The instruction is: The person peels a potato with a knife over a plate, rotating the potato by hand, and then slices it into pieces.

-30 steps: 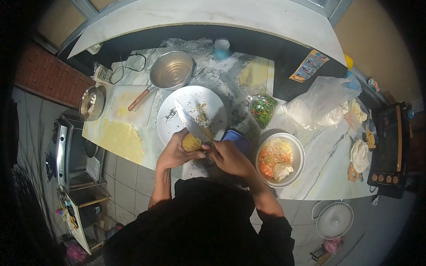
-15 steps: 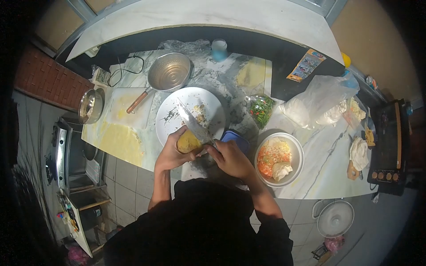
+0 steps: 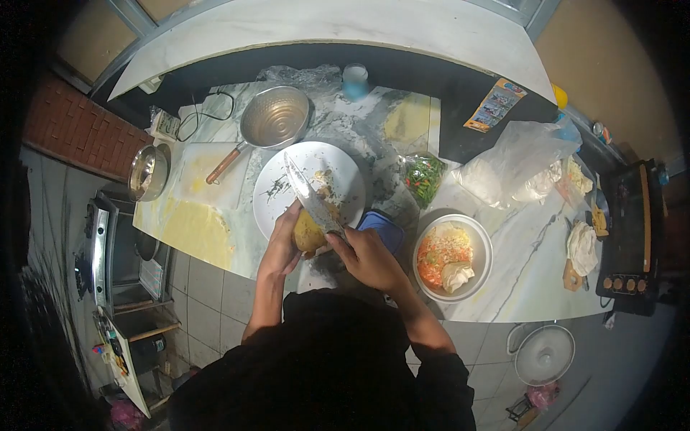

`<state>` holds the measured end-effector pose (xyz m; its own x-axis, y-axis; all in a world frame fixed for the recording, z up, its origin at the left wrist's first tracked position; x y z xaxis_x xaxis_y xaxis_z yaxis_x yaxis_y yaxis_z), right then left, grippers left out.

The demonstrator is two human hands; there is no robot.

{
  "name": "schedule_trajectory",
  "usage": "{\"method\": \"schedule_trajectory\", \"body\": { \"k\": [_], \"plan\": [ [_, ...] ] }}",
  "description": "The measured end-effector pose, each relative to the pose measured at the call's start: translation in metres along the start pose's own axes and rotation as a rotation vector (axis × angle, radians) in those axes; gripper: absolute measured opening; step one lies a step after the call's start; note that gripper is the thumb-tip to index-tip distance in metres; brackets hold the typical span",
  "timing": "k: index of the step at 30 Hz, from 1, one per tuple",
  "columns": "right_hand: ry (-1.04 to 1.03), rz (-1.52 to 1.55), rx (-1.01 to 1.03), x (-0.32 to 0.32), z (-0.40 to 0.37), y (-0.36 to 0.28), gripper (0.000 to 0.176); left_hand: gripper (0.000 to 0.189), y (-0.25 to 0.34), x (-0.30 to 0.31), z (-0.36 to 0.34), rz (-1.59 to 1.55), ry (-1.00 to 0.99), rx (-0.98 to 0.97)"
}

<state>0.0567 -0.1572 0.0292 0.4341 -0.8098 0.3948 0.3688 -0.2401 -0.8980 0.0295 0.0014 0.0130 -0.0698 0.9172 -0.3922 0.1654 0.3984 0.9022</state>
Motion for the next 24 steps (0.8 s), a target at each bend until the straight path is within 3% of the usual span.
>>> {"method": "schedule_trajectory", "body": {
  "k": [5, 7, 11, 16, 24],
  "plan": [
    [-0.071, 0.041, -0.087, -0.001, 0.0, -0.001, 0.03, 0.043, -0.006, -0.001, 0.001, -0.075, 0.002, 0.055],
    [-0.039, 0.048, -0.084, 0.0, 0.0, -0.002, 0.03, 0.042, -0.005, -0.006, 0.001, -0.221, 0.114, 0.119],
    [-0.076, 0.052, -0.109, 0.0, -0.002, -0.006, 0.029, 0.046, -0.009, 0.0, 0.001, -0.238, 0.046, 0.102],
    [-0.074, 0.054, -0.1, -0.005, -0.004, 0.001, 0.03, 0.047, -0.01, -0.001, -0.001, -0.293, -0.006, 0.217],
    [-0.05, 0.033, -0.053, -0.005, -0.005, -0.003, 0.03, 0.046, -0.012, 0.001, -0.001, -0.277, 0.105, 0.265]
  ]
}}
Point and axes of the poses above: each hand's wrist, its own z-axis towards the middle knuckle, its own x-axis out of the back of the hand, y = z × x, the point moved 4 cm from there along z, towards the middle knuckle, and after that the axes turned 3 degrees about -x, right-handed, at the moved point
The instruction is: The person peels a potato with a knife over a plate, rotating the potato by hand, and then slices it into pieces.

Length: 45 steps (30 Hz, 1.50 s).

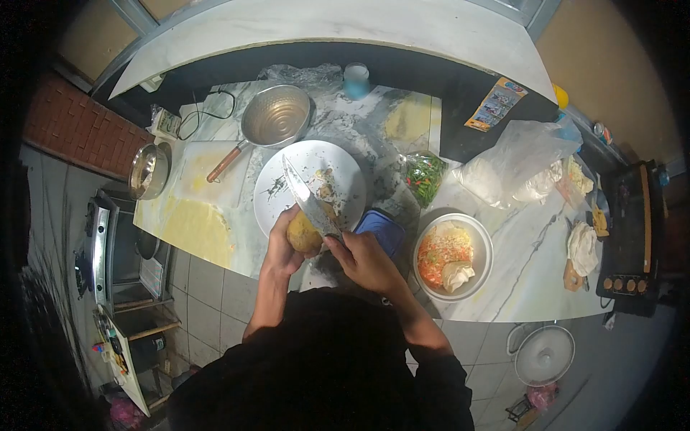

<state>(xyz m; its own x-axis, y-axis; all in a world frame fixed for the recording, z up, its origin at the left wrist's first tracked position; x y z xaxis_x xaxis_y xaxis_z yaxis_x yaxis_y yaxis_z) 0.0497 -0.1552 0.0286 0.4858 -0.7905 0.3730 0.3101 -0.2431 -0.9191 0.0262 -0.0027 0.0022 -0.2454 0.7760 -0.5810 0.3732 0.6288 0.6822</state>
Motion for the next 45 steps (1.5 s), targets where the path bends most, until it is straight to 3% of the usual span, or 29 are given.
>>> {"method": "schedule_trajectory", "body": {
  "k": [8, 14, 16, 26, 32, 34, 37, 43, 45],
  "plan": [
    [-0.024, 0.015, -0.064, -0.003, 0.003, 0.0, 0.032, 0.042, -0.012, 0.011, 0.005, -0.007, -0.013, 0.015],
    [-0.069, -0.034, -0.154, -0.004, 0.004, -0.001, 0.033, 0.043, -0.008, 0.004, 0.003, 0.032, 0.175, -0.048],
    [-0.062, -0.034, -0.123, -0.005, 0.002, -0.002, 0.033, 0.05, -0.006, 0.006, 0.006, 0.05, 0.025, -0.037],
    [0.053, -0.032, -0.001, -0.013, -0.001, 0.002, 0.032, 0.042, -0.006, 0.01, 0.009, -0.027, 0.074, -0.058],
    [0.015, -0.035, -0.08, -0.009, 0.003, -0.005, 0.032, 0.042, -0.006, 0.003, 0.007, 0.049, 0.062, -0.11],
    [0.028, -0.032, -0.033, -0.014, 0.0, 0.006, 0.033, 0.043, -0.005, 0.004, 0.008, -0.019, 0.16, -0.086],
    [0.037, -0.02, -0.035, -0.008, 0.003, -0.005, 0.034, 0.042, -0.008, 0.008, 0.008, -0.004, 0.031, -0.089],
    [0.039, -0.015, -0.047, -0.016, 0.0, 0.005, 0.03, 0.042, -0.002, -0.007, 0.008, -0.099, 0.253, -0.157],
    [0.025, -0.024, -0.07, -0.016, 0.001, 0.007, 0.029, 0.043, -0.009, 0.001, 0.011, -0.077, 0.189, -0.207]
  ]
}}
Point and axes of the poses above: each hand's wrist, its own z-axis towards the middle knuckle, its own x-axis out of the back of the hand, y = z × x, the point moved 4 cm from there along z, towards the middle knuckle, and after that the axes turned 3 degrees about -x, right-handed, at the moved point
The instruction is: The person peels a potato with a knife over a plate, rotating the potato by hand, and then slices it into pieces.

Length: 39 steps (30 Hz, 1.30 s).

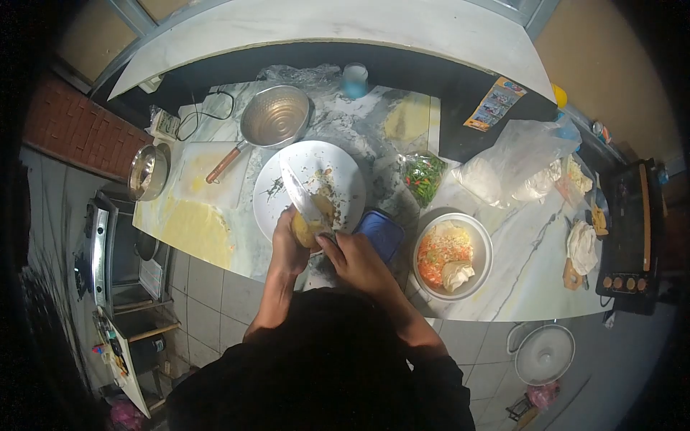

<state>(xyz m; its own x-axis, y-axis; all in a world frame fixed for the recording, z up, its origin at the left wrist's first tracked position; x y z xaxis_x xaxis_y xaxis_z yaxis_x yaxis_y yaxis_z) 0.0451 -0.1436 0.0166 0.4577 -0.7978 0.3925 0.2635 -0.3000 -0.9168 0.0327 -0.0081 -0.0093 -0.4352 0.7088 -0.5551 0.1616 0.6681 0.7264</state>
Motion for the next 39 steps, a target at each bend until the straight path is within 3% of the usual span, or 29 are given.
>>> {"method": "schedule_trajectory", "body": {
  "k": [1, 6, 8, 12, 14, 17, 26, 30, 33, 35, 39],
  "plan": [
    [0.021, 0.015, 0.009, 0.003, 0.003, -0.006, 0.029, 0.044, -0.003, 0.003, 0.0, 0.012, -0.067, -0.04],
    [0.014, 0.036, 0.14, -0.012, -0.005, -0.005, 0.03, 0.046, 0.0, -0.003, -0.001, -0.02, -0.018, -0.066],
    [0.009, 0.045, 0.02, -0.012, -0.003, -0.005, 0.032, 0.046, 0.0, -0.005, -0.001, -0.006, -0.007, -0.088],
    [0.021, 0.086, -0.027, -0.004, 0.002, 0.0, 0.032, 0.047, 0.001, 0.005, 0.003, -0.06, 0.033, -0.067],
    [0.083, 0.074, -0.008, 0.003, 0.006, -0.002, 0.032, 0.046, 0.003, 0.009, 0.005, -0.004, -0.096, 0.027],
    [0.095, 0.121, -0.089, 0.01, 0.009, 0.003, 0.027, 0.047, 0.01, 0.001, 0.001, -0.036, -0.112, 0.02],
    [0.21, 0.056, -0.055, 0.021, 0.015, -0.015, 0.027, 0.049, 0.016, 0.004, 0.002, -0.119, -0.243, -0.052],
    [0.2, -0.116, -0.011, 0.011, 0.016, -0.007, 0.026, 0.049, 0.017, 0.012, 0.006, -0.125, -0.167, -0.095],
    [0.354, -0.06, -0.011, 0.013, 0.016, -0.001, 0.022, 0.049, 0.021, 0.018, 0.009, -0.127, -0.202, -0.109],
    [0.274, -0.393, 0.029, 0.002, 0.022, 0.019, 0.021, 0.049, 0.018, 0.027, 0.012, -0.147, -0.133, -0.085],
    [0.402, -0.317, 0.06, -0.003, 0.019, 0.027, 0.022, 0.048, 0.024, 0.033, 0.011, -0.133, -0.077, -0.093]
  ]
}}
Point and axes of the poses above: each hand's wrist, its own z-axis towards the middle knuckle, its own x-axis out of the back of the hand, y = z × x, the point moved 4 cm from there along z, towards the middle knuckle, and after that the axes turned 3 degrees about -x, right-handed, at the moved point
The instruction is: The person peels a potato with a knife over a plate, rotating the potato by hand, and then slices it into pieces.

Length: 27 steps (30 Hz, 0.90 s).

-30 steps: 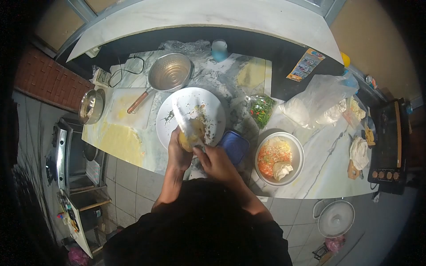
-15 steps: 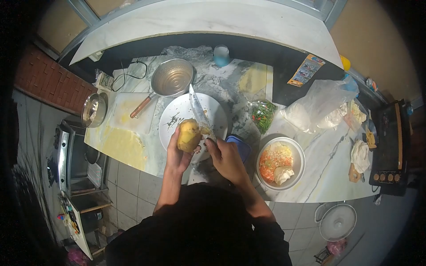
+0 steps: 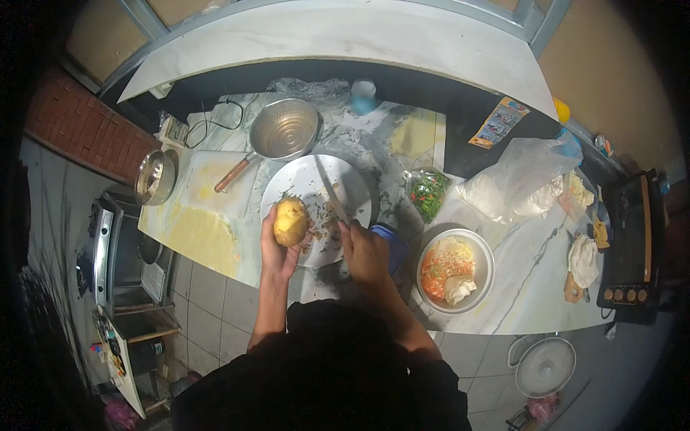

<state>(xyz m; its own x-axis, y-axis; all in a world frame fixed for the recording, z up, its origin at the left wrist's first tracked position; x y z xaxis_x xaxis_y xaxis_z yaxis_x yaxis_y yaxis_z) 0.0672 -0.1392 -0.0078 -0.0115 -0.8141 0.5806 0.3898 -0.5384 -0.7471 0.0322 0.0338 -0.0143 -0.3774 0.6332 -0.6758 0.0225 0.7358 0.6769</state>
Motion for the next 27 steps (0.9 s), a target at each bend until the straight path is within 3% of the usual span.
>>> {"method": "schedule_trajectory", "body": {
  "k": [3, 5, 8, 13, 17, 19, 22, 27],
  "plan": [
    [-0.097, -0.162, 0.054, -0.006, 0.0, -0.003, 0.024, 0.046, 0.0, 0.005, 0.001, 0.109, 0.083, -0.055],
    [-0.016, 0.059, -0.072, -0.001, 0.0, -0.009, 0.026, 0.044, -0.001, 0.006, 0.002, 0.079, 0.118, -0.069],
    [-0.163, 0.031, -0.037, -0.005, 0.001, -0.018, 0.03, 0.043, -0.001, 0.009, 0.002, 0.181, 0.091, -0.07],
    [-0.222, 0.029, 0.029, -0.001, 0.002, -0.035, 0.031, 0.045, 0.001, -0.007, -0.003, 0.321, -0.054, -0.153],
    [-0.277, 0.088, 0.0, -0.002, 0.005, -0.035, 0.031, 0.043, -0.004, -0.011, -0.003, 0.458, -0.018, -0.217],
    [-0.278, 0.077, 0.015, -0.002, 0.005, -0.034, 0.031, 0.042, -0.005, -0.007, -0.003, 0.52, 0.035, -0.305],
    [-0.258, 0.057, -0.002, -0.008, 0.008, -0.025, 0.031, 0.041, -0.004, -0.002, -0.004, 0.614, 0.031, -0.267],
    [-0.133, 0.095, -0.039, -0.004, 0.016, -0.016, 0.029, 0.043, -0.003, -0.004, -0.009, 0.535, 0.035, -0.299]
  ]
}}
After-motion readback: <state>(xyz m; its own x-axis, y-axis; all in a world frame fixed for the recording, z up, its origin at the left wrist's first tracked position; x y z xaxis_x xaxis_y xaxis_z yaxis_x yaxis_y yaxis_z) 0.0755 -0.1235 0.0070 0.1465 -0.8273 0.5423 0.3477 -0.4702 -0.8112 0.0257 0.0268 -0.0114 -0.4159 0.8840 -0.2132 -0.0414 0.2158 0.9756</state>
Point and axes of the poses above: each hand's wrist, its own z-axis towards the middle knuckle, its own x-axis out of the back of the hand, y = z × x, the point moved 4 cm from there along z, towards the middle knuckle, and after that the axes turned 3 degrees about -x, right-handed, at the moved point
